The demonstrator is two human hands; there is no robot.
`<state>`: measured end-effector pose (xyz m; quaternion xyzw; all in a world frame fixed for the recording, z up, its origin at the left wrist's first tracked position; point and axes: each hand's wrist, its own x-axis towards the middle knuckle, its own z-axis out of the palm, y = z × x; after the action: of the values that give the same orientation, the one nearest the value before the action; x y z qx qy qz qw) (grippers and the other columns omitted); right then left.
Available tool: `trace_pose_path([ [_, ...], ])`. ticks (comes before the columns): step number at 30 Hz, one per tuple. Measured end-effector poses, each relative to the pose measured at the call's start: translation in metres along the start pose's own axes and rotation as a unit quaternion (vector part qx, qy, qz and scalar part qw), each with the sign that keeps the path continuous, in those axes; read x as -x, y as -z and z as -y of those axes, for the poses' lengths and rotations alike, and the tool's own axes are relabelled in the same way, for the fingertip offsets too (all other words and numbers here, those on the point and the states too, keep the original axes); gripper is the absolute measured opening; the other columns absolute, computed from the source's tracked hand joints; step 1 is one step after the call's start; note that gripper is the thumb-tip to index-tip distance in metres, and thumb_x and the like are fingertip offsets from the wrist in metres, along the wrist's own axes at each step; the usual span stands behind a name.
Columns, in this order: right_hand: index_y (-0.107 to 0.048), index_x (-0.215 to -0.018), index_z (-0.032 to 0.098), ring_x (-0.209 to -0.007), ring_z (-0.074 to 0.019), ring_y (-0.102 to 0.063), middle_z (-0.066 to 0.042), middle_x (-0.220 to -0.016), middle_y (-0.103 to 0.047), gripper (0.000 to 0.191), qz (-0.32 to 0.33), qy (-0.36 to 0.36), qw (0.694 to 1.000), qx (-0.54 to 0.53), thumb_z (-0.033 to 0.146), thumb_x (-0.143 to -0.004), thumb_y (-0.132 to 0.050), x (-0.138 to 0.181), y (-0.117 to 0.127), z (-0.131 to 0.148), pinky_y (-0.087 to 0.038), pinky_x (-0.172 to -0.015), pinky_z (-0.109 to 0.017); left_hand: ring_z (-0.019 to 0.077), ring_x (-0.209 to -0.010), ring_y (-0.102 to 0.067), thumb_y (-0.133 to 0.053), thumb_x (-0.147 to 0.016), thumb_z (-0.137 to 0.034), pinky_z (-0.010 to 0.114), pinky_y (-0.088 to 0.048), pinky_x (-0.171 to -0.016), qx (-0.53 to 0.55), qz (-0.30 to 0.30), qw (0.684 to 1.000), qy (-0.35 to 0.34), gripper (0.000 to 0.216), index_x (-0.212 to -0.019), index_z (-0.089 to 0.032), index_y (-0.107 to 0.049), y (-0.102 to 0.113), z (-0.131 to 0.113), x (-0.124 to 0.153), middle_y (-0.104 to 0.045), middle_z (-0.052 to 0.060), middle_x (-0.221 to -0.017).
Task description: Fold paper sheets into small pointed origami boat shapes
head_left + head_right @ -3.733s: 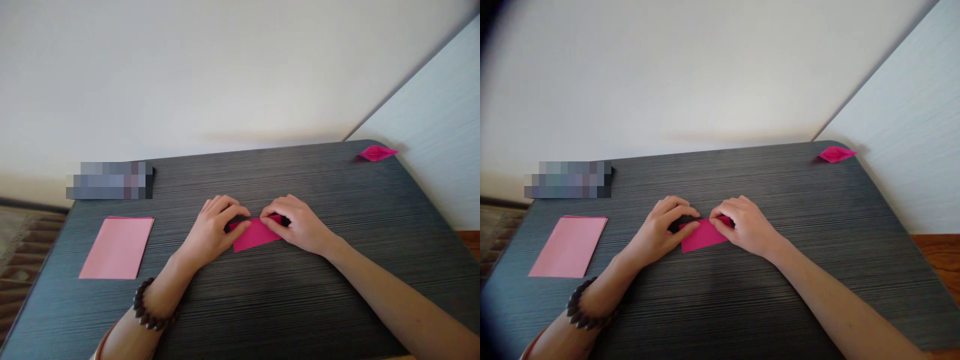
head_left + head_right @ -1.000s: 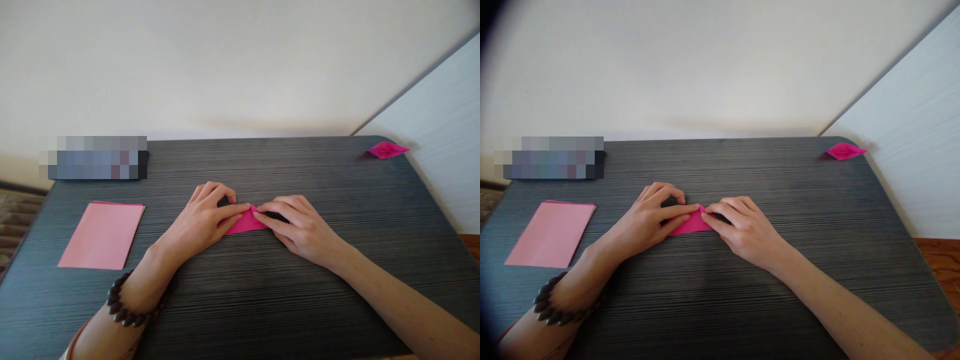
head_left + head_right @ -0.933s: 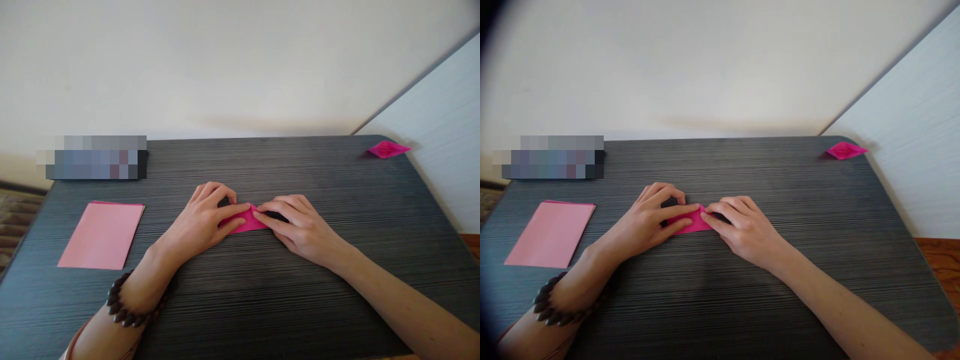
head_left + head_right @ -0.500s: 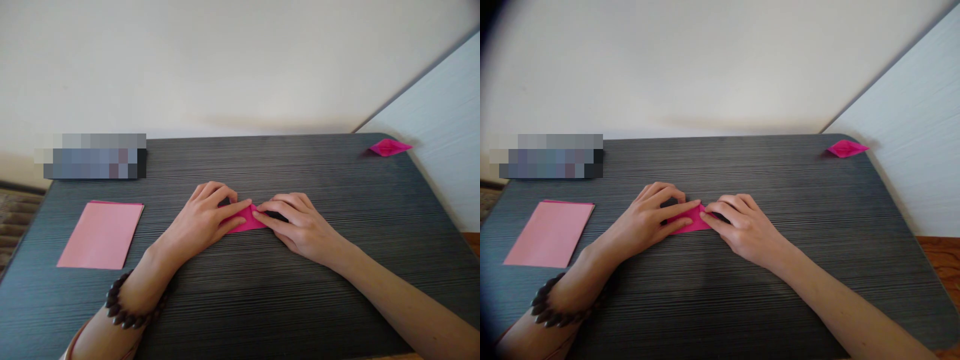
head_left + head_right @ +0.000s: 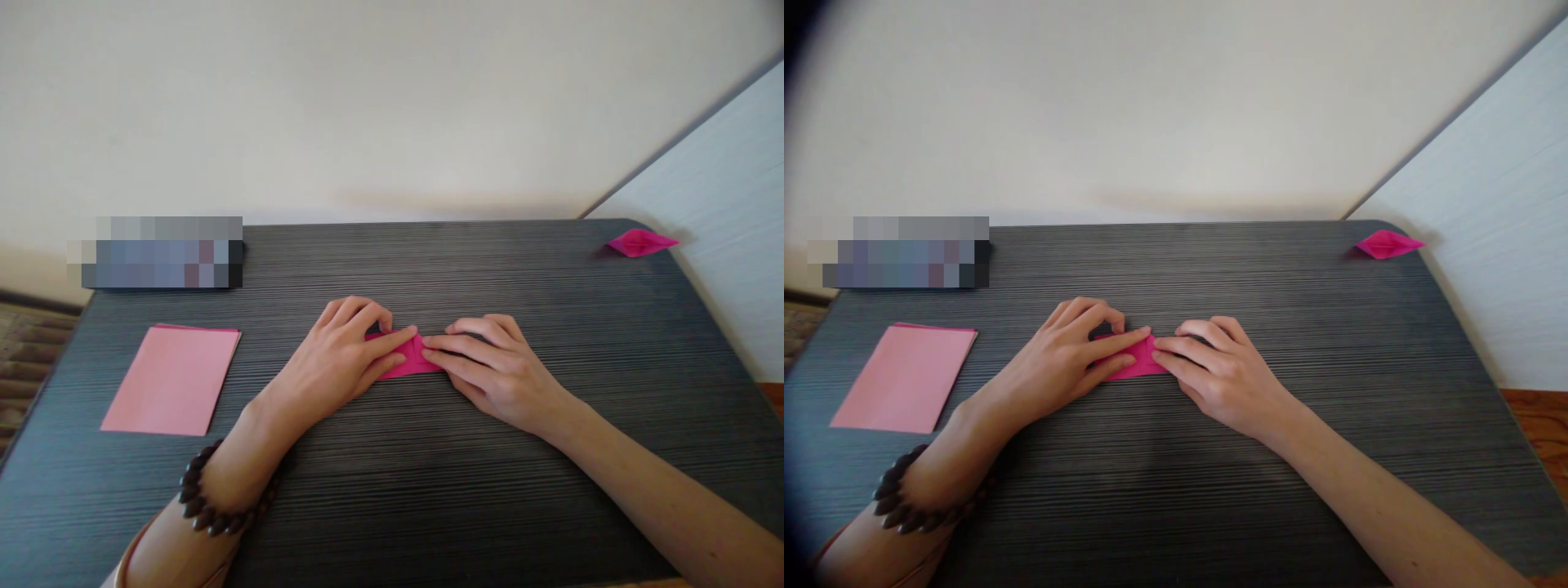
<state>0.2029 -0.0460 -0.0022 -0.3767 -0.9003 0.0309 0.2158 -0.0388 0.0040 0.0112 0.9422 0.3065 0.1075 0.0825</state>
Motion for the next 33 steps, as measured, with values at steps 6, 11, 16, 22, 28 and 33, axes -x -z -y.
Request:
trace_pose_path([
  [6, -0.063, -0.115, 0.022, -0.106, -0.0202, -0.051, 0.0, -0.119, -0.065, 0.029, -0.006, 0.002, 1.0, 0.002, 0.015, -0.087, -0.055, -0.0002, -0.0005, -0.0002, -0.038, -0.088, -0.039, 0.022, -0.099, -0.045, -0.045, -0.093, -0.035, 0.04, -0.04, -0.087, -0.005, 0.006, 1.0, 0.002, 0.035, -0.126, -0.03, -0.055, 0.0004, 0.0, -0.0008, -0.055, 0.007, -0.105],
  [11, -0.063, -0.114, 0.021, -0.106, -0.0203, -0.05, 0.0, -0.118, -0.066, 0.029, -0.008, -0.001, 1.0, 0.001, 0.015, -0.087, -0.056, 0.0007, -0.0015, -0.0005, -0.038, -0.088, -0.039, 0.0216, -0.099, -0.045, -0.045, -0.093, -0.036, 0.04, -0.04, -0.087, -0.011, 0.007, 1.0, -0.001, 0.035, -0.126, -0.03, -0.055, 0.0008, -0.0006, -0.0004, -0.055, 0.007, -0.105],
  [16, -0.063, -0.115, 0.022, -0.107, -0.0208, -0.05, 0.002, -0.119, -0.065, 0.03, -0.006, -0.004, 1.0, -0.002, 0.016, -0.087, -0.055, 0.0011, -0.0018, -0.0011, -0.038, -0.089, -0.039, 0.0212, -0.099, -0.045, -0.044, -0.094, -0.037, 0.039, -0.04, -0.087, -0.012, 0.009, 1.0, 0.001, 0.035, -0.127, -0.032, -0.053, 0.0009, -0.0004, -0.0001, -0.054, 0.006, -0.104],
  [22, -0.064, -0.113, 0.021, -0.105, -0.0206, -0.051, 0.002, -0.118, -0.066, 0.028, -0.013, 0.0, 1.0, -0.001, 0.016, -0.087, -0.055, 0.0001, -0.0014, -0.0006, -0.039, -0.088, -0.038, 0.0209, -0.098, -0.046, -0.043, -0.094, -0.036, 0.039, -0.04, -0.087, -0.018, 0.013, 1.0, 0.004, 0.033, -0.124, -0.034, -0.056, 0.0022, -0.0015, -0.0002, -0.053, 0.006, -0.104],
  [28, -0.063, -0.114, 0.021, -0.106, -0.0203, -0.05, 0.002, -0.119, -0.065, 0.029, -0.007, -0.003, 1.0, -0.002, 0.015, -0.087, -0.057, 0.0004, -0.001, -0.0014, -0.039, -0.088, -0.039, 0.0214, -0.098, -0.046, -0.044, -0.094, -0.036, 0.039, -0.041, -0.087, -0.018, 0.015, 1.0, 0.007, 0.032, -0.123, -0.034, -0.057, 0.0026, -0.0026, -0.0009, -0.053, 0.006, -0.104],
  [33, -0.064, -0.113, 0.02, -0.105, -0.0205, -0.05, 0.003, -0.118, -0.066, 0.028, -0.011, -0.001, 1.0, 0.005, 0.015, -0.087, -0.056, -0.0005, -0.0003, -0.0003, -0.039, -0.087, -0.039, 0.0215, -0.099, -0.046, -0.045, -0.093, -0.036, 0.039, -0.041, -0.086, -0.016, 0.01, 1.0, 0.01, 0.031, -0.122, -0.033, -0.058, 0.0038, -0.0029, -0.0011, -0.054, 0.006, -0.104],
])
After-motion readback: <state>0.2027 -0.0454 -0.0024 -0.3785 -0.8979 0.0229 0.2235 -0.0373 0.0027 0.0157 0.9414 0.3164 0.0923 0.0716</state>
